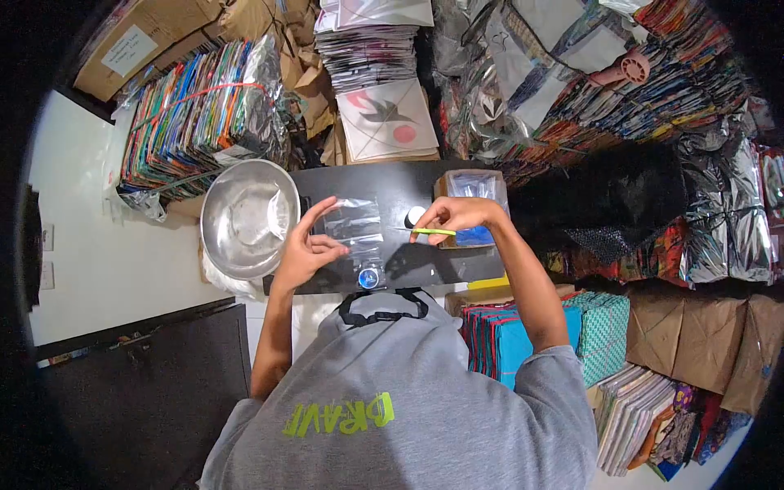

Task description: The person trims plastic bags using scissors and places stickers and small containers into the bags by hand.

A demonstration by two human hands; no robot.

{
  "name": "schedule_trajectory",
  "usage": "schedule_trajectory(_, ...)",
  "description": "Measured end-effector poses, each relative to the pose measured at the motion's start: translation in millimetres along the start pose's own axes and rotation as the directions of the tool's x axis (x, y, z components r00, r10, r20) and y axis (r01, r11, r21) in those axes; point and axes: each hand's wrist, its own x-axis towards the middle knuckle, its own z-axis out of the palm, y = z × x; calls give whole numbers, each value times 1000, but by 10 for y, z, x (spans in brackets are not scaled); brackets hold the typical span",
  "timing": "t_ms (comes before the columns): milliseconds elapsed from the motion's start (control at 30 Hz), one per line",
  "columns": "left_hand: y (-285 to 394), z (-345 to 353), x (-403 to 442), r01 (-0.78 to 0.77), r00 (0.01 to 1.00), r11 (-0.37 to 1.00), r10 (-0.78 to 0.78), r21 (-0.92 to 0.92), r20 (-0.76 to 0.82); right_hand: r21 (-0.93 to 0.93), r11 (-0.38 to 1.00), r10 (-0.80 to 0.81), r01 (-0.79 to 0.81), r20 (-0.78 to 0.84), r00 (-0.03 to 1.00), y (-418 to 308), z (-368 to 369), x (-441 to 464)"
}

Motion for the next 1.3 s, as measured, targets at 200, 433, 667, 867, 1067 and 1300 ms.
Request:
schedule_trajectory(200,20,52,-29,-18,999,999,16,-31,-41,-125,991,44,-37,56,997,-298,-71,87)
schedule_trajectory(433,33,95,-47,-29,997,999,27,-34,-67,-226,972,72,-65,22,997,-357,-232,47)
schedule_trajectory(667,36,178,-5,-24,998,1000,24,8,-59,-229,973,33,-21,48,998,-403,-149,229)
schedule_trajectory(867,91,192,-15,-10,997,1000,10,-2,-74,-223,973,73,-59,55,996,-411,-183,237)
schedule_trajectory(1067,90,161,-7,-11,998,1000,12,22,-60,-210,977,59,-45,59,997,-384,-183,260)
schedule_trajectory(1300,95,133,-9,-31,999,1000,31,-2,-44,-289,949,140,-128,24,990,-511,-176,240)
